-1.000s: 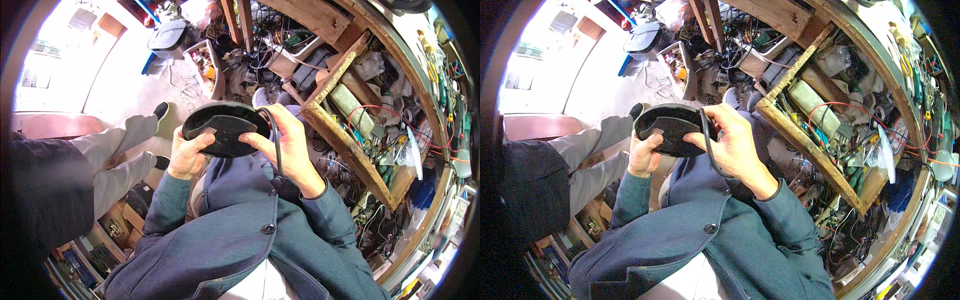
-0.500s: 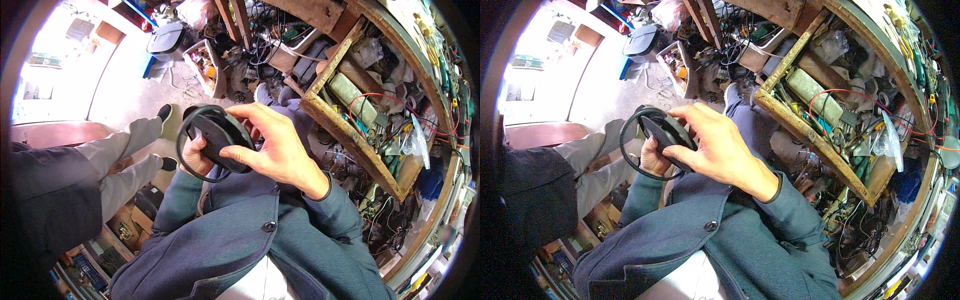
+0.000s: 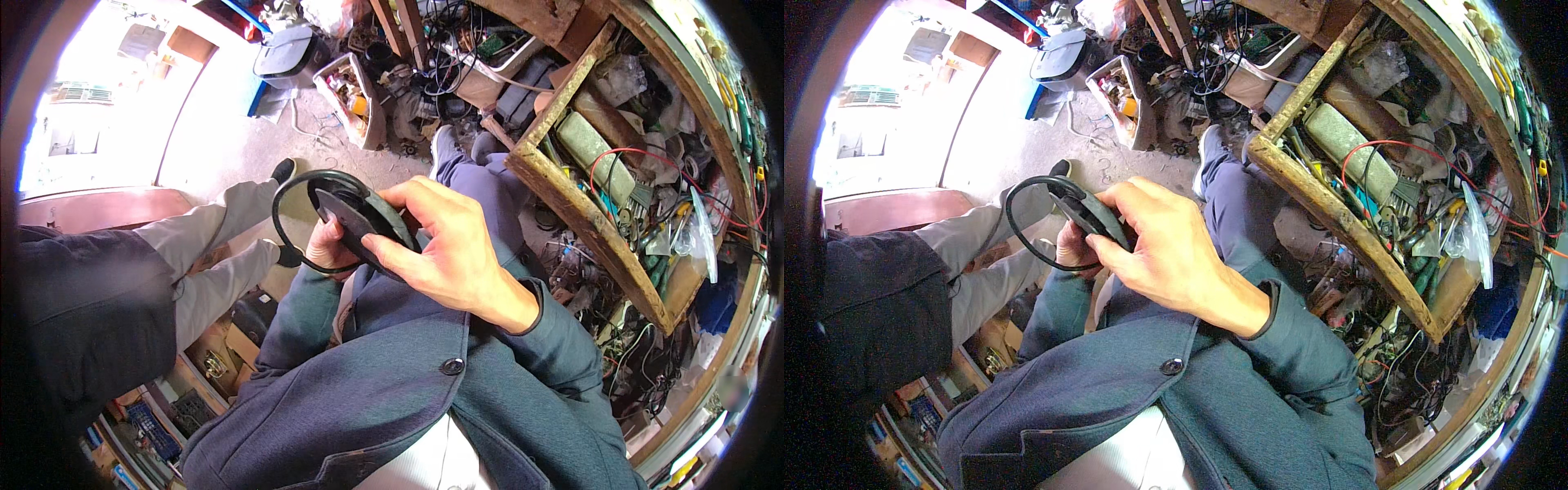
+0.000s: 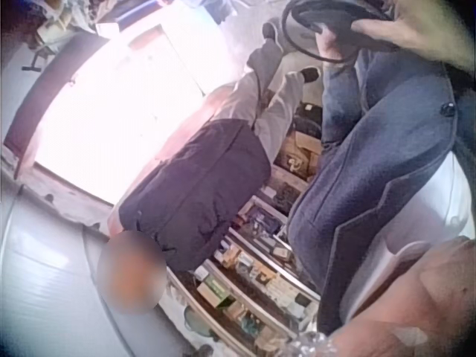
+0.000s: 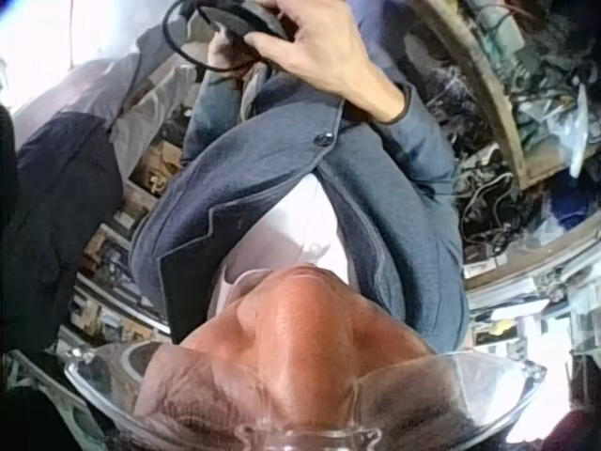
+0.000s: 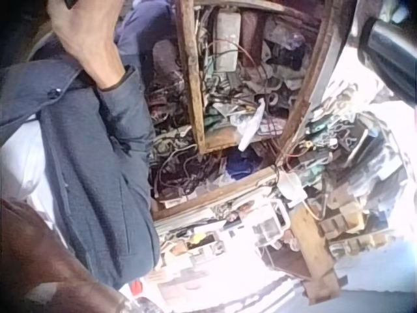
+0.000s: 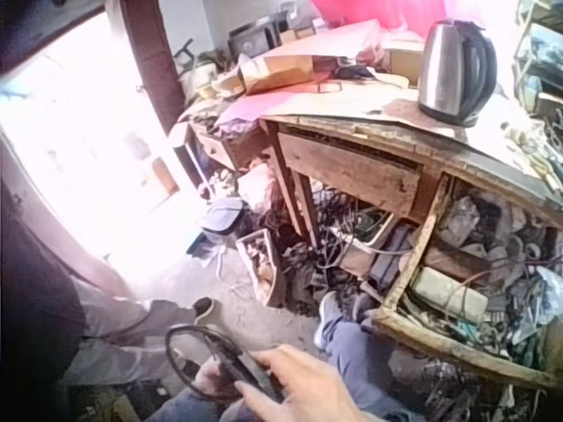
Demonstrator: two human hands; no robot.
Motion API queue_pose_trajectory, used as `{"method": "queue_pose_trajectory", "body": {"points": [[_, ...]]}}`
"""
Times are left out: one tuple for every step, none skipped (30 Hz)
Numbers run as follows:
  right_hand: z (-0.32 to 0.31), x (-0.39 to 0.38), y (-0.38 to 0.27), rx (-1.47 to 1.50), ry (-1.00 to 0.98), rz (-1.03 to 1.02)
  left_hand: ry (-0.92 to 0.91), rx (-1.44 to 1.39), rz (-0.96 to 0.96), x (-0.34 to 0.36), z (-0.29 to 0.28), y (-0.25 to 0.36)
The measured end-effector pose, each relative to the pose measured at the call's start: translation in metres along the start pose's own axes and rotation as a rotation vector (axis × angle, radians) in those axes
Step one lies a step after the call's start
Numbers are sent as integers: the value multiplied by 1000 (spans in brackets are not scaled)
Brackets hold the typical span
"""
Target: The person disassembles a small electric kettle by removing the base and unscrewing the bottom plate. They inspect the internal wiring and components, then reassemble the base and plate using a screwdriver.
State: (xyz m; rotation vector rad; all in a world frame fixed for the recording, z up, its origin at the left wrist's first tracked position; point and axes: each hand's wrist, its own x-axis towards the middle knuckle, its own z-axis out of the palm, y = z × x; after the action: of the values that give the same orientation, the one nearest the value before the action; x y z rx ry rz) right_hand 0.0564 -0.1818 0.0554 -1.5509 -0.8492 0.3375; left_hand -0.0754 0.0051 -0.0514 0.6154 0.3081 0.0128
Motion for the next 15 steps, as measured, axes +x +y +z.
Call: {"method": "queue_pose_trajectory", "body": {"points": [[0, 0, 3, 2, 3, 4, -55, 40, 1, -1, 1, 4], [0, -1, 5, 3, 5, 8, -39, 42, -4, -1, 2, 5], [1, -1, 7, 8, 19, 13, -23, 43, -12, 0, 3, 6], [2, -2, 9, 13, 32, 18, -10, 25, -12, 1, 5, 5], [2, -2, 10, 17, 46, 24, -5, 15, -2, 1, 4, 4], [4, -2, 10, 2, 66, -1, 1, 6, 8, 0, 3, 4], [6, -1, 9, -14, 87, -25, 7, -3, 17, 0, 2, 4], [7, -1, 9, -29, 107, -49, 5, -35, 6, 0, 2, 5], [7, -2, 12, -57, 111, -58, -10, 16, 1, 2, 5, 7], [5, -2, 14, -82, 111, -65, -20, 65, -3, 3, 15, 10], [4, -1, 15, -107, 111, -72, -30, 115, -7, 3, 25, 13], [2, 0, 16, -136, 126, -83, -20, 103, -18, 6, 35, 16], [0, 0, 18, -122, 124, -21, 33, 163, 32, 7, 43, 16], [-1, 0, 21, -108, 122, 41, 57, 167, 51, 8, 54, 18], [-2, 1, 23, -96, 113, 104, 86, 165, 71, 9, 69, 20]]}}
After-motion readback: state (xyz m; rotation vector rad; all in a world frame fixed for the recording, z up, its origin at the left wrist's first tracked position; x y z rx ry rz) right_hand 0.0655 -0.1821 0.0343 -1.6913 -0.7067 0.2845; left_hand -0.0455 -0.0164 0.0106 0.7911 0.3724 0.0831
